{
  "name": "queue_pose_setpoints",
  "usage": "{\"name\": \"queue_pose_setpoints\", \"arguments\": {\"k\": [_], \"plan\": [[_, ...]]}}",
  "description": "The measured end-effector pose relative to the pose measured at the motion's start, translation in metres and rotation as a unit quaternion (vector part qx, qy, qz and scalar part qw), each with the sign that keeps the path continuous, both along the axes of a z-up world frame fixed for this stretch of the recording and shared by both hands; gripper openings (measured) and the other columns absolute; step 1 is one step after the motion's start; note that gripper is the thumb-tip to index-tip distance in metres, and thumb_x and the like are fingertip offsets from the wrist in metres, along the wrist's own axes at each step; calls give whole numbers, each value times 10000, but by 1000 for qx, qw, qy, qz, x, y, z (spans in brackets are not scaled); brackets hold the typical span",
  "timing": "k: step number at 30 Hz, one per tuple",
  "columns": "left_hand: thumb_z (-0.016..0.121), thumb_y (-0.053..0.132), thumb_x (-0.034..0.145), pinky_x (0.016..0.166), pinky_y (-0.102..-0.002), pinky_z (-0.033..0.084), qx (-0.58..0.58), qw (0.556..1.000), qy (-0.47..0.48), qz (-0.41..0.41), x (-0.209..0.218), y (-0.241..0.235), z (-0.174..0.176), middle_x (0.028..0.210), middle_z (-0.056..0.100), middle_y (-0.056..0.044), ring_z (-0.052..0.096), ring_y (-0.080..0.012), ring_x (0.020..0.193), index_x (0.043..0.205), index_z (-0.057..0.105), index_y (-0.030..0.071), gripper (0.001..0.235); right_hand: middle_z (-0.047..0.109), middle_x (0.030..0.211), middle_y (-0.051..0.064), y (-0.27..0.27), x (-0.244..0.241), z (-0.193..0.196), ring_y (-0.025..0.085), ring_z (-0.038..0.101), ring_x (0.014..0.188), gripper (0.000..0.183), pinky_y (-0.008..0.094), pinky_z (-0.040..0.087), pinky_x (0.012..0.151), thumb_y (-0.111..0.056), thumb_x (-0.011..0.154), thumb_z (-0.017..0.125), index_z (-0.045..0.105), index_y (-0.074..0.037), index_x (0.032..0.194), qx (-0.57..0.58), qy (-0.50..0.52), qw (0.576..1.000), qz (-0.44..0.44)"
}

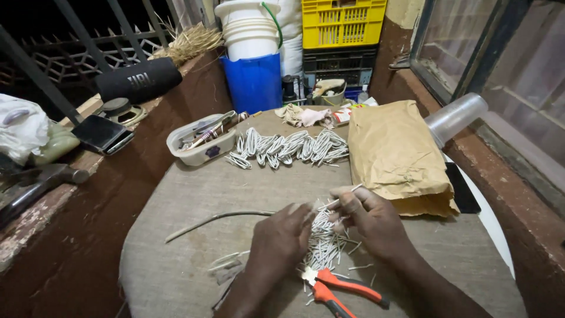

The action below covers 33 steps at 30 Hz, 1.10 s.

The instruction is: Cutting a long white wire into small, uniform segments using hand-held wire cutters.

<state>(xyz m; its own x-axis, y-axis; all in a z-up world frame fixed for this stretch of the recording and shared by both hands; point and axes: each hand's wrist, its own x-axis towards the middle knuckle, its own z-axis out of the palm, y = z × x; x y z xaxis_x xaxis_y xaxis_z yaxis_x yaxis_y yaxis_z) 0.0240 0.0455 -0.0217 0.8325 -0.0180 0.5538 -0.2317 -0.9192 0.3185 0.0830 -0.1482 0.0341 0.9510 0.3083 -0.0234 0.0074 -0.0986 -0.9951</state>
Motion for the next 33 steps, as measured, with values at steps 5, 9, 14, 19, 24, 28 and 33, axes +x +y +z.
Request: {"name": "queue_pose_setpoints", "arguments": {"k": [5, 9, 14, 19, 24, 28, 33], "plan": [[638, 317, 1004, 788, -507, 594, -32, 990, 122, 68, 5, 9, 3, 1166, 752, -121, 737, -299, 903, 1381, 713, 225, 396, 680, 773, 39, -20, -21, 31, 171, 568, 694, 248, 339, 427, 635, -348, 985, 733, 668, -122, 908, -352, -12, 933, 73], [575, 450, 1015, 804, -603, 533, -30, 988, 127, 78, 3, 7, 10, 1117, 739, -177, 701, -414, 953, 1273, 767, 168, 428, 750, 874, -162, -29, -66, 42, 40, 605, 822, 537, 219, 430, 730, -643, 666, 1050, 658, -364, 903, -557, 3, 817, 149], [658, 526, 1021, 759, -509, 509, 1, 996, 32, 86, 4, 8, 4, 919, 743, -54, 702, -332, 860, 1046, 799, 214, 344, 554, 1093, -99, -59, -44, -88, 140, 593, 986, 267, 401, 498, 667, -553, 886, 775, 615, -343, 928, -557, -245, 747, 267], [600, 470, 1067, 927, -519, 489, -9, 996, 74, 56, 3, 7, 9, 985, 805, -34, 739, -261, 908, 1192, 758, 214, 326, 527, 1098, -96, -58, -56, -61, 151, 616, 976, 372, 435, 504, 746, -629, 855, 737, 583, -295, 913, -551, -215, 776, 220], [520, 298, 1102, 777, -490, 603, -75, 989, 122, 22, -6, 5, 22, 1054, 737, -100, 721, -277, 865, 1304, 656, 167, 277, 690, 803, 125, -62, -62, -24, 223, 646, 742, 270, 333, 433, 719, -300, 948, 715, 735, -35, 907, -210, 164, 961, 80], [535, 278, 1085, 749, -405, 583, -87, 986, 142, 34, -1, 5, 22, 1084, 716, -45, 679, -200, 815, 1349, 636, 171, 302, 731, 794, 318, -60, -63, -30, 291, 588, 593, 385, 329, 414, 545, -264, 903, 769, 679, 110, 928, 57, 268, 957, 94], [479, 318, 1054, 701, -468, 556, -69, 986, 147, 32, -7, 4, 30, 1007, 744, -59, 674, -245, 768, 1380, 660, 190, 394, 856, 842, 170, -71, -49, -1, 247, 707, 734, 282, 339, 495, 722, -250, 971, 726, 876, -35, 1076, -213, 136, 967, -9]]}}
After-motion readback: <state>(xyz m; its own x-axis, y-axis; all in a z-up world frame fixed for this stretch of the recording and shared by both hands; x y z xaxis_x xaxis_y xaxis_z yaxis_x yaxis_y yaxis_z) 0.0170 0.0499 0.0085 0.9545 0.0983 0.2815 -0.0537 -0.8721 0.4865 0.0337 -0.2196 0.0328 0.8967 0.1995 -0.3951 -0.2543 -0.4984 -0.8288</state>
